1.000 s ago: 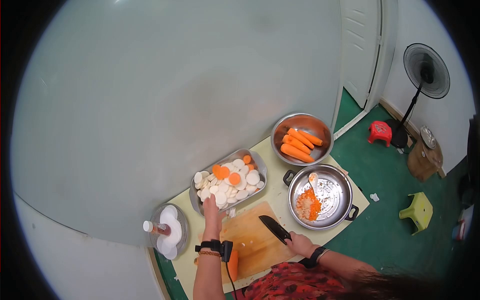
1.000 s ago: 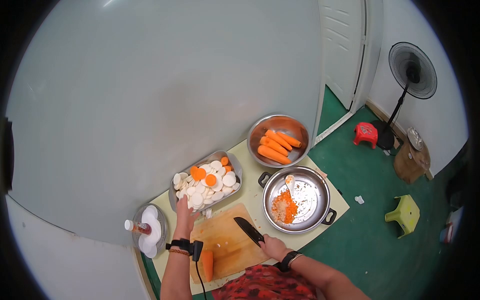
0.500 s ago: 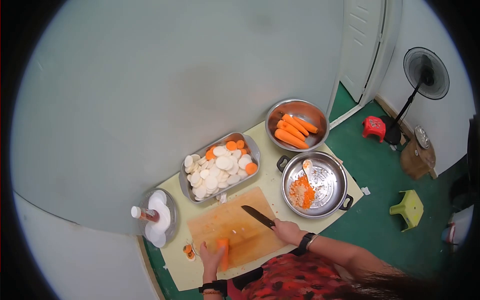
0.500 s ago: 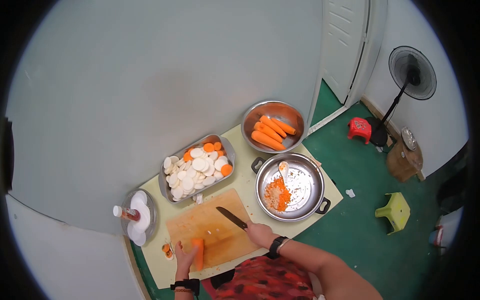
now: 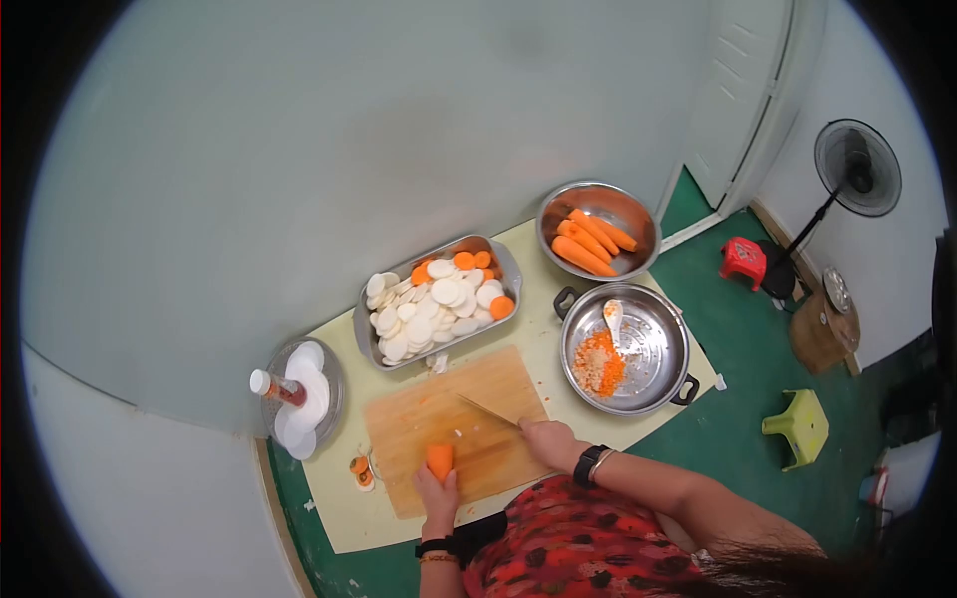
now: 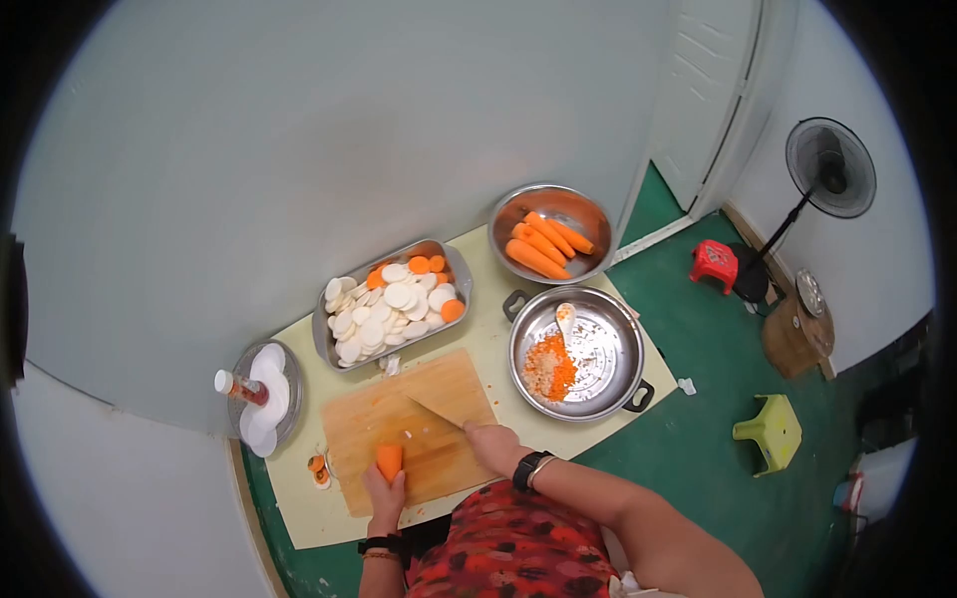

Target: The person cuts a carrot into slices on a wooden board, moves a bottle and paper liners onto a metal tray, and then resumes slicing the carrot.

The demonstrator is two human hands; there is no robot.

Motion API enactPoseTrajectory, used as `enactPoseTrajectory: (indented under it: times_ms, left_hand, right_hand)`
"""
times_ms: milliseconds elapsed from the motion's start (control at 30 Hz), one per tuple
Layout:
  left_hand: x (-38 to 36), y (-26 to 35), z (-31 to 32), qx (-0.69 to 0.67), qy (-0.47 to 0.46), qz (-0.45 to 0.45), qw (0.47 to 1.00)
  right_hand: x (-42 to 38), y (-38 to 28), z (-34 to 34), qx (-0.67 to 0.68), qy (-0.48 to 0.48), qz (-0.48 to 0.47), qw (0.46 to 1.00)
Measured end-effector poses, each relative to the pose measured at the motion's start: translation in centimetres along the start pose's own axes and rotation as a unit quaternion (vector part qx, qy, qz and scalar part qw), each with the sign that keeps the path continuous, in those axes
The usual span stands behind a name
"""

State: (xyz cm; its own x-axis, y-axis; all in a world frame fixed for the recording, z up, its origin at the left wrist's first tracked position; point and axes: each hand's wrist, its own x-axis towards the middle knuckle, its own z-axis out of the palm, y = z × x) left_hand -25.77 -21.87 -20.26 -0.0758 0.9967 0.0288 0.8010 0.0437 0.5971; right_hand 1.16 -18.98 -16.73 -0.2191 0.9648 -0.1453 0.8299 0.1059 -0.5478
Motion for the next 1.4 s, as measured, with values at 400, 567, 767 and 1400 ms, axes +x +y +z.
enactPoseTrajectory:
  times_ms: [400, 567, 767, 1400]
  left_hand:
    - [0.0, 2.0, 0.9, -0.026, -0.040, 0.052, 0.998]
    - [0.2, 4.3, 0.3, 0.004, -0.043, 0.077, 0.996]
    - [-0.6, 4.7, 1.0, 0.027, -0.036, 0.074, 0.996]
    - [0.0, 4.2, 1.8, 0.056, -0.051, 0.067, 0.995]
  right_hand:
    - [-0.1, -1.0, -0.8, 0.038, -0.003, 0.027, 0.999]
    - [0.6, -0.8, -0.1, 0.045, 0.012, 0.023, 0.999]
    - [-0.1, -3.7, -1.2, 0.079, -0.013, 0.007, 0.997]
    - [-2.5, -5.7, -0.4, 0.045, -0.012, -0.082, 0.996]
